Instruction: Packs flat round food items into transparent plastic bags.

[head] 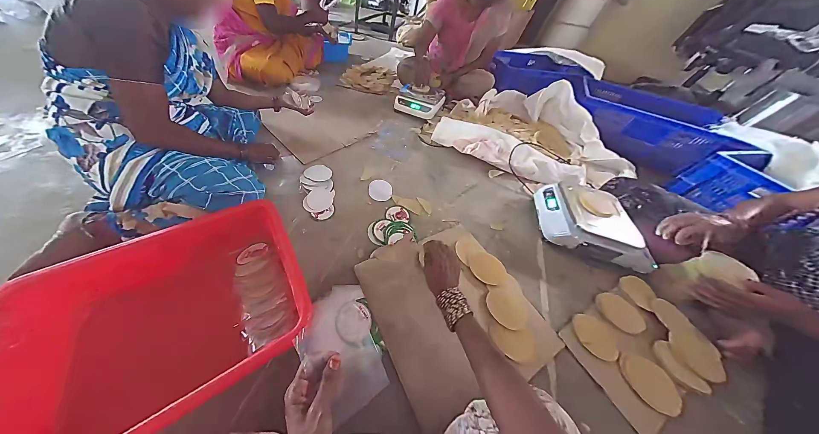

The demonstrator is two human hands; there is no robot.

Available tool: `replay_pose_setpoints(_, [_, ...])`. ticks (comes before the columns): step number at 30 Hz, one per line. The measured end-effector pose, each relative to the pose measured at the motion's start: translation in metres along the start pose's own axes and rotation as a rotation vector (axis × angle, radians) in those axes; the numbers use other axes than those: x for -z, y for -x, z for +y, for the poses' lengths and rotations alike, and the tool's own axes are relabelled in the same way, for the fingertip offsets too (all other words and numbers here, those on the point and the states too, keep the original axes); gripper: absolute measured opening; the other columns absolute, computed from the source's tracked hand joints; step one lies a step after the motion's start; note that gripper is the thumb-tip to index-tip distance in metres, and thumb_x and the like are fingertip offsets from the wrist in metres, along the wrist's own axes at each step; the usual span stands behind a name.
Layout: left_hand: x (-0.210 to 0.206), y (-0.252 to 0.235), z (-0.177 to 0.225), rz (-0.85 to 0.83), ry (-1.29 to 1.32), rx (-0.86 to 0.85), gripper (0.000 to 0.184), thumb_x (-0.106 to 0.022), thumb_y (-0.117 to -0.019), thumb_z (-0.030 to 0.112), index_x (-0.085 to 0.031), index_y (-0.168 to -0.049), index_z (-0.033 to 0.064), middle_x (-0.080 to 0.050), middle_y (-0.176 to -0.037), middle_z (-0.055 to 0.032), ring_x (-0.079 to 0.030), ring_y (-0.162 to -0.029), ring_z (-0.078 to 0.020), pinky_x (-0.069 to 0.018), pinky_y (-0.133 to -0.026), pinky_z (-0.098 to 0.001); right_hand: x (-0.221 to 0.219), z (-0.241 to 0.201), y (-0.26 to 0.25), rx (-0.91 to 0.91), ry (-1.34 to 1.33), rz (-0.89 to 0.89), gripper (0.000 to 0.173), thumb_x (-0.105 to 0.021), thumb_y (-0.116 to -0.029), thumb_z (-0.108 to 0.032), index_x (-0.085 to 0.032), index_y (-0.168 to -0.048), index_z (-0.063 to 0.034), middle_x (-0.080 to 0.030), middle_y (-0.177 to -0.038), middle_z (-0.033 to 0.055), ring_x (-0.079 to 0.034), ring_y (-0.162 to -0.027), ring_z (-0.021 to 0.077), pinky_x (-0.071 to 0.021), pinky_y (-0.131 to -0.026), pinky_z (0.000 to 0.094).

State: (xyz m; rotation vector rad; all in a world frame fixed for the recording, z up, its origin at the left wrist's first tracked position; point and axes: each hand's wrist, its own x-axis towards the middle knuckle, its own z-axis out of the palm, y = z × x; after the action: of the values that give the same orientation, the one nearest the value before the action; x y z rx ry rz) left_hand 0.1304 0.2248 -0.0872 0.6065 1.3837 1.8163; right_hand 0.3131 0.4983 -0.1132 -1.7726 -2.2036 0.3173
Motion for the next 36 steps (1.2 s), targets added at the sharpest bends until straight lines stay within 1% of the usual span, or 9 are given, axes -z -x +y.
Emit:
replay_pose_setpoints(3, [-0.002, 0.0, 0.0, -0.006, 0.002, 0.024, 0.015, -0.057, -0.0974, 0.0, -0.069, -0.097, 0.0091, -0.07, -0.08, 0.0073, -0.064, -0.069, -0.0031, -0.0563, -0.066, -0.0212, 0.004, 0.025, -0.015, -0.036, 0.094, -0.086, 0.034, -0.047, -0.1039, -0.013, -0.062, -0.129, 0.0043, -0.062, -0.135, 0.0251, -0.057, -0.131, 0.0396, -0.0404, -0.113, 0.0545])
replay_pose_setpoints(5, [-0.002, 0.0, 0.0, -0.014, 0.003, 0.023, 0.015, -0.057, -0.0974, 0.0, -0.069, -0.097, 0.0095, -0.07, -0.08, 0.0073, -0.064, -0.069, -0.0032, -0.056, -0.067, -0.0212, -0.005, 0.037, -0.015, -0.038, 0.084, -0.308, 0.046, -0.061, -0.0994, -0.031, -0.06, -0.131, 0.0031, -0.059, -0.137, 0.0261, -0.053, -0.132, 0.0422, -0.0404, -0.11, 0.0604])
replay_pose_setpoints(8, [0.001, -0.001, -0.001, -0.014, -0.005, 0.01, 0.016, -0.057, -0.0981, 0.001, -0.07, -0.098, 0.0103, -0.07, -0.083, 0.0082, -0.064, -0.072, -0.0025, -0.0557, -0.069, -0.021, -0.011, 0.043, -0.011, -0.035, -0.002, -0.251, 0.071, -0.065, -0.0949, -0.053, -0.056, -0.138, 0.0023, -0.057, -0.142, 0.0253, -0.051, -0.135, 0.0417, -0.0364, -0.114, 0.0606])
replay_pose_setpoints(14, [0.0, -0.002, -0.004, -0.018, -0.008, 0.003, 0.016, -0.056, -0.0983, 0.002, -0.069, -0.097, 0.0103, -0.069, -0.079, 0.0075, -0.063, -0.068, -0.0032, -0.0557, -0.067, -0.0214, -0.018, 0.042, -0.023, -0.098, 0.083, -0.429, 0.097, -0.074, -0.0867, -0.057, -0.029, -0.163, -0.0177, -0.019, -0.168, 0.0246, -0.015, -0.154, 0.0493, -0.0183, -0.118, 0.0727])
replay_pose_setpoints(18, [0.002, -0.002, -0.006, -0.016, -0.004, -0.007, 0.014, -0.056, -0.0982, 0.002, -0.069, -0.098, 0.0078, -0.068, -0.078, 0.0058, -0.063, -0.068, -0.0044, -0.0557, -0.066, -0.0221, -0.022, 0.037, -0.001, -0.056, 0.097, -0.434, 0.078, -0.072, -0.0909, -0.052, -0.044, -0.156, -0.0195, -0.034, -0.162, 0.0215, -0.032, -0.147, 0.0481, -0.0324, -0.11, 0.07])
replay_pose_setpoints(24, [-0.001, 0.0, -0.002, 0.02, 0.013, 0.011, 0.012, -0.058, -0.0967, 0.001, -0.069, -0.096, 0.0059, -0.069, -0.078, 0.0036, -0.064, -0.066, -0.0054, -0.0563, -0.065, -0.0219, -0.005, 0.026, 0.052, -0.05, 0.114, -0.563, 0.077, -0.076, -0.0855, -0.03, -0.045, -0.153, -0.0092, -0.046, -0.152, 0.0237, -0.048, -0.136, 0.0474, -0.0451, -0.104, 0.0644])
replay_pose_setpoints(29, [-0.002, 0.004, 0.003, 0.051, 0.011, 0.011, 0.01, -0.057, -0.0959, 0.002, -0.067, -0.096, 0.0044, -0.068, -0.078, 0.0031, -0.064, -0.066, -0.0055, -0.0559, -0.063, -0.0218, 0.031, 0.036, 0.059, -0.165, 0.047, -0.366, 0.046, -0.049, -0.1022, -0.028, -0.058, -0.142, -0.0067, -0.068, -0.123, 0.0243, -0.064, -0.118, 0.0425, -0.0472, -0.1, 0.0612])
replay_pose_setpoints(31, [-0.002, 0.003, 0.002, 0.061, 0.006, 0.01, 0.009, -0.058, -0.0959, 0.002, -0.067, -0.097, 0.0035, -0.068, -0.08, 0.003, -0.064, -0.067, -0.0052, -0.0556, -0.064, -0.0211, 0.038, 0.043, 0.058, -0.28, 0.04, -0.27, 0.04, -0.05, -0.1024, -0.027, -0.063, -0.134, -0.0058, -0.068, -0.124, 0.0241, -0.062, -0.121, 0.0422, -0.0452, -0.103, 0.0615])
replay_pose_setpoints(36, [-0.003, 0.002, 0.001, 0.05, -0.042, 0.003, 0.009, -0.059, -0.0959, 0.004, -0.067, -0.098, 0.0022, -0.069, -0.08, 0.0029, -0.064, -0.068, -0.0049, -0.0554, -0.064, -0.0207, 0.039, 0.068, 0.061, -0.324, -0.008, -0.271, 0.047, -0.054, -0.1031, -0.02, -0.053, -0.146, 0.0004, -0.056, -0.143, 0.0279, -0.05, -0.137, 0.0437, -0.0358, -0.116, 0.0588])
